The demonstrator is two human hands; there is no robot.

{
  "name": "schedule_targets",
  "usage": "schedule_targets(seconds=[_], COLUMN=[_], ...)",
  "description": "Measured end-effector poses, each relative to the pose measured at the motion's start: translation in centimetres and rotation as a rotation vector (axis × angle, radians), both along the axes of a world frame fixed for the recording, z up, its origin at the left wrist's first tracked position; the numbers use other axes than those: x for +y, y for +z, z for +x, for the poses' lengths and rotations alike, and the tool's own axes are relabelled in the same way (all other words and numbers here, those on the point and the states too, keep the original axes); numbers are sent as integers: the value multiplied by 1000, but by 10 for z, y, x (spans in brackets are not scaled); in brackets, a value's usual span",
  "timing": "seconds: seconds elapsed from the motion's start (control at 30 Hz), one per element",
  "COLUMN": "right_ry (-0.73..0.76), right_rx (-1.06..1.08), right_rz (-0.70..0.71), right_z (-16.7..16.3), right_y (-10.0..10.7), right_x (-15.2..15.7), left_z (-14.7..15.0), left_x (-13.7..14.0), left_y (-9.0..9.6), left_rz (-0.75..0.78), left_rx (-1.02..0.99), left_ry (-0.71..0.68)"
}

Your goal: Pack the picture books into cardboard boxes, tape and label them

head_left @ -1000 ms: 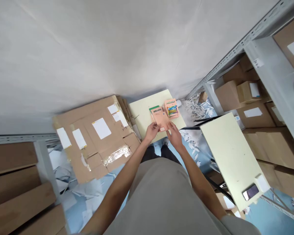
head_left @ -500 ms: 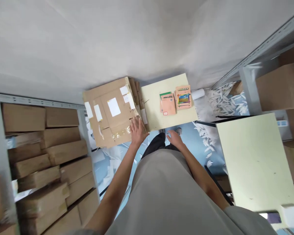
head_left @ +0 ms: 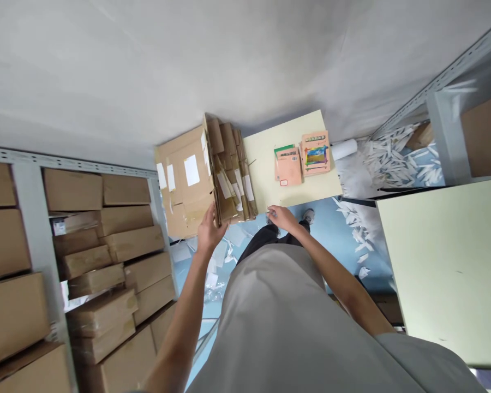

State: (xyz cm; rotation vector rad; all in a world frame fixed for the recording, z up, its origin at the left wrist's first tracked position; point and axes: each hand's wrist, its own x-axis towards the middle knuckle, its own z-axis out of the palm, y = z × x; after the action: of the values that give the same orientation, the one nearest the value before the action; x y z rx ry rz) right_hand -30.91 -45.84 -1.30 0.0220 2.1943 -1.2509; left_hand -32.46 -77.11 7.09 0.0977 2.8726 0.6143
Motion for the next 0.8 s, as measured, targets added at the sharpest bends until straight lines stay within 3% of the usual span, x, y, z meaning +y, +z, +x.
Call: schedule_targets(seconds=[0.27,0.4,0.6,0.73,0.8], right_ry=[-146,-244,-411,-453,-471], right_rx=[3,34,4,1,18], right_rz=[-205,-123,51,-23,-125], right_z=[-20,-35,-55,-59,-58], right_y=[6,0,-2,9,21], right_x=[-92,-141,-186,-197,-204], left_z=[-8,-6,-22,-49,-60], left_x=[-51,-74,-115,-149,-162], left_y=[30,46,98,132,144], left_rz=[217,228,204,134,132], left_rx=[43,168,483,662,634], left_ry=[18,58,97,239,255])
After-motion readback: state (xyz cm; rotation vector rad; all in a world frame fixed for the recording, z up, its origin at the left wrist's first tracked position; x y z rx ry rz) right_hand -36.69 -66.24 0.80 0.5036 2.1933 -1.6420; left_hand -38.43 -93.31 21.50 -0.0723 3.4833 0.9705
